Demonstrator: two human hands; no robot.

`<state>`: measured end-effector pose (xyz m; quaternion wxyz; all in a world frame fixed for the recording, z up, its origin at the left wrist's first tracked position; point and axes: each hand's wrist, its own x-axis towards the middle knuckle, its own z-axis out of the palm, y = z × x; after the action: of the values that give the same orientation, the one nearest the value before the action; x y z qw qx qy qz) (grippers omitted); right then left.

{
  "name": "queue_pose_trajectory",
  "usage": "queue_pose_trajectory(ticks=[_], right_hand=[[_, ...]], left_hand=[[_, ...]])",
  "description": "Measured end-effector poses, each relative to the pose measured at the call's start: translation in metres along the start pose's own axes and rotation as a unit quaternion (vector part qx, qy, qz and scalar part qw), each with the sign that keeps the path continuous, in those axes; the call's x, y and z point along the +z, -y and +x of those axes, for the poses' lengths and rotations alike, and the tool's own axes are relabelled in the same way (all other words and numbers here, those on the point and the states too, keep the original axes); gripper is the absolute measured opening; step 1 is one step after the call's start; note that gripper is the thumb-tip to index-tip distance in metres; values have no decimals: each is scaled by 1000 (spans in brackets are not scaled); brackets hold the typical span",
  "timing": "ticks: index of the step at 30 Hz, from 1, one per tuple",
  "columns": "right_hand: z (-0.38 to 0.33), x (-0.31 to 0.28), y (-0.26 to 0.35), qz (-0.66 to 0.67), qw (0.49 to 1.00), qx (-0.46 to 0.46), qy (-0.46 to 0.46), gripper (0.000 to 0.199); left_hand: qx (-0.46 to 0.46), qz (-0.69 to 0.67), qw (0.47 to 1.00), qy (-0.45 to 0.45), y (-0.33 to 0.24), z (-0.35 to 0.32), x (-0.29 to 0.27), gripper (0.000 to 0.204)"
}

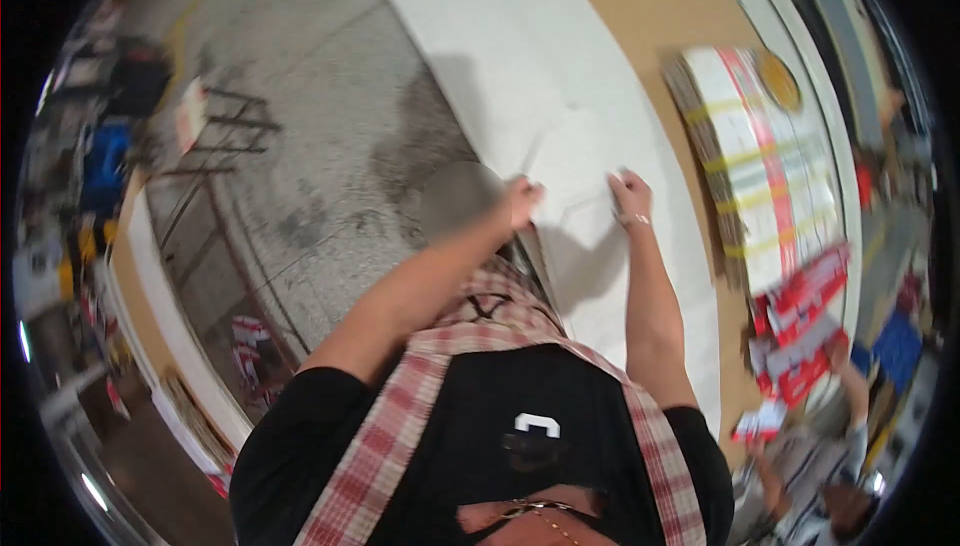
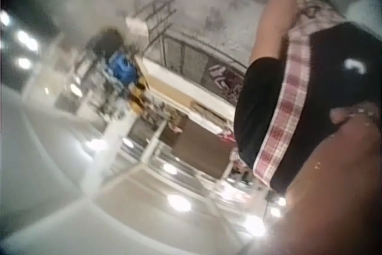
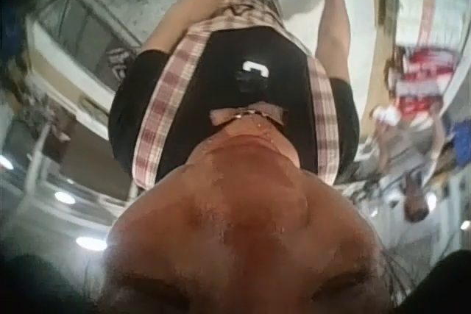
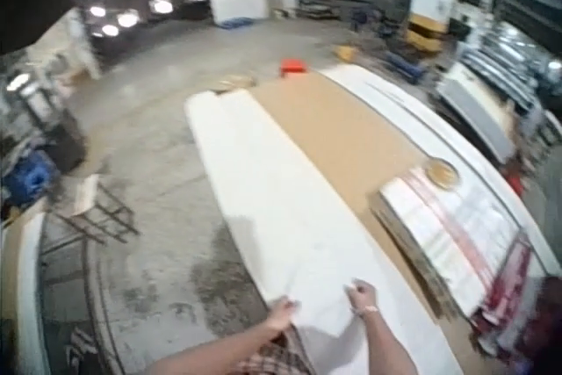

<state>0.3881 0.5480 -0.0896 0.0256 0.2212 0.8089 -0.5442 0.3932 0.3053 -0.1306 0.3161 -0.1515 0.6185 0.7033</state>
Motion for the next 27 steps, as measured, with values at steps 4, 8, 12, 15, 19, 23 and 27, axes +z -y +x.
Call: queue_pose_trajectory(ticks=[4,8,12,15,19,23,27], right_hand=[[-3,-7,3,185,976,117,4,22],[-4,-14,-10,134,985,105,-21,22],[-8,-8,-10,76,991,88,-66,20],[-10,-7,-8,89,989,85,-83,21],[-9,-4,-8,149,980,100,-85,21],[-8,-11,-7,165,980,107,-33,20],[-5,-13,-15,162,984,79,-5,22]], left_hand=[[-99,-4,995,29,-37,-20,12,31],[-122,-23,992,33,-31,-20,18,35],[-119,-6,993,18,-26,-17,18,35],[-112,41,993,7,-23,-16,17,35],[-78,44,996,-11,-26,-22,17,33],[-115,24,993,1,-43,-24,18,30],[-120,16,993,11,-38,-23,14,28]])
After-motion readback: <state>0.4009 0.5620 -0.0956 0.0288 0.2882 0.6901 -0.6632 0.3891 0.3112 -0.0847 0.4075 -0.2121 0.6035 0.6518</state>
